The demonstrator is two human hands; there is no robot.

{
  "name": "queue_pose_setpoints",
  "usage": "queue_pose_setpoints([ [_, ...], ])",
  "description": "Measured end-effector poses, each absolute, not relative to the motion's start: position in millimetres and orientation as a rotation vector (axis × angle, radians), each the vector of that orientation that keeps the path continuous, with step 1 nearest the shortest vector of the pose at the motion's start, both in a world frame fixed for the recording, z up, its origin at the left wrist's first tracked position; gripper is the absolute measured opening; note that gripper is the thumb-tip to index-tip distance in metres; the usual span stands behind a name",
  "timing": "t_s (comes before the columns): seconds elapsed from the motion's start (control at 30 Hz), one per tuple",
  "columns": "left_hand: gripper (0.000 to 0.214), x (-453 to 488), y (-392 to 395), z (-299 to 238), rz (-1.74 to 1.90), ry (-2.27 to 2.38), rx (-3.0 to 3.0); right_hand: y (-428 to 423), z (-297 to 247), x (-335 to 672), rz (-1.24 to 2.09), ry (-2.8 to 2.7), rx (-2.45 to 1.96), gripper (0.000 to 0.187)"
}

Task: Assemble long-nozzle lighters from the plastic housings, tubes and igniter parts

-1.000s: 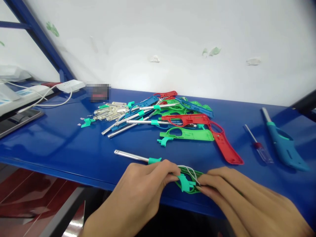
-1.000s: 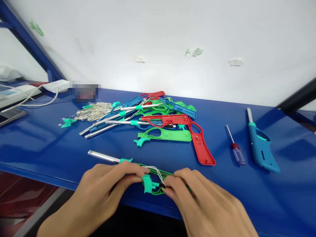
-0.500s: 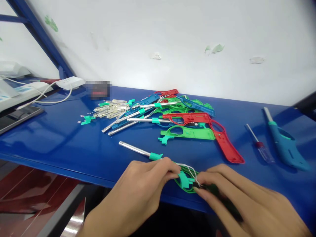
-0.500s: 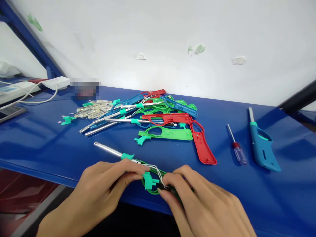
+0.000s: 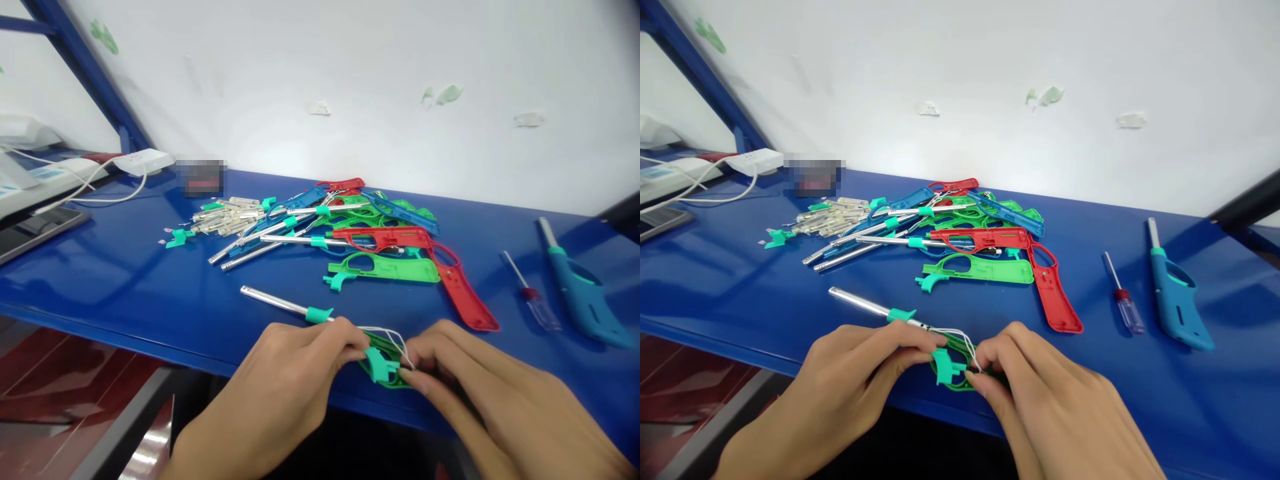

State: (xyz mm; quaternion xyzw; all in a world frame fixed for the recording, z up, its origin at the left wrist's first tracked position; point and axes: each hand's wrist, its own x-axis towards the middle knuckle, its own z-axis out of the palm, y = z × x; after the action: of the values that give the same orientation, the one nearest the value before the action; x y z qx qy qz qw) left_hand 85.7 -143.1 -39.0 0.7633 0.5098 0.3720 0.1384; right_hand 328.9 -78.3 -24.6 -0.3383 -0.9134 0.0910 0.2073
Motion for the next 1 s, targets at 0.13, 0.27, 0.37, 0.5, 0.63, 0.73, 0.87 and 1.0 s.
queue_pose_setpoints([
  [0.13,0.014,87,-141,-38,1.075,1.477,2.199,-81,-28,330,0.217,-2.484,-0.953,0.029],
  [0.27,0.011,87,-140,-36,1.079,1.494,2.19,-85,-32,329,0.235,-2.438,-1.011,0.022],
  [0.37,0.012,87,-140,-35,1.08,1.498,2.192,-88,-34,327,0.241,-2.387,-1.064,0.021],
  [0.5,0.012,87,-142,-35,1.074,1.499,2.196,-91,-33,325,0.239,-2.319,-1.094,0.02],
  [0.63,0.012,87,-142,-37,1.065,1.508,2.19,-93,-31,326,0.33,-2.29,-1.161,0.021],
  [0.73,0.011,87,-141,-37,1.065,1.502,2.183,-92,-30,327,0.454,-2.276,-1.205,0.019],
  [0.87,0.011,87,-141,-38,1.07,1.497,2.181,-90,-29,328,0.533,-2.257,-1.219,0.018],
  [1.0,0.013,87,-143,-39,1.082,1.495,2.212,-90,-29,326,0.554,-2.242,-1.159,0.017],
])
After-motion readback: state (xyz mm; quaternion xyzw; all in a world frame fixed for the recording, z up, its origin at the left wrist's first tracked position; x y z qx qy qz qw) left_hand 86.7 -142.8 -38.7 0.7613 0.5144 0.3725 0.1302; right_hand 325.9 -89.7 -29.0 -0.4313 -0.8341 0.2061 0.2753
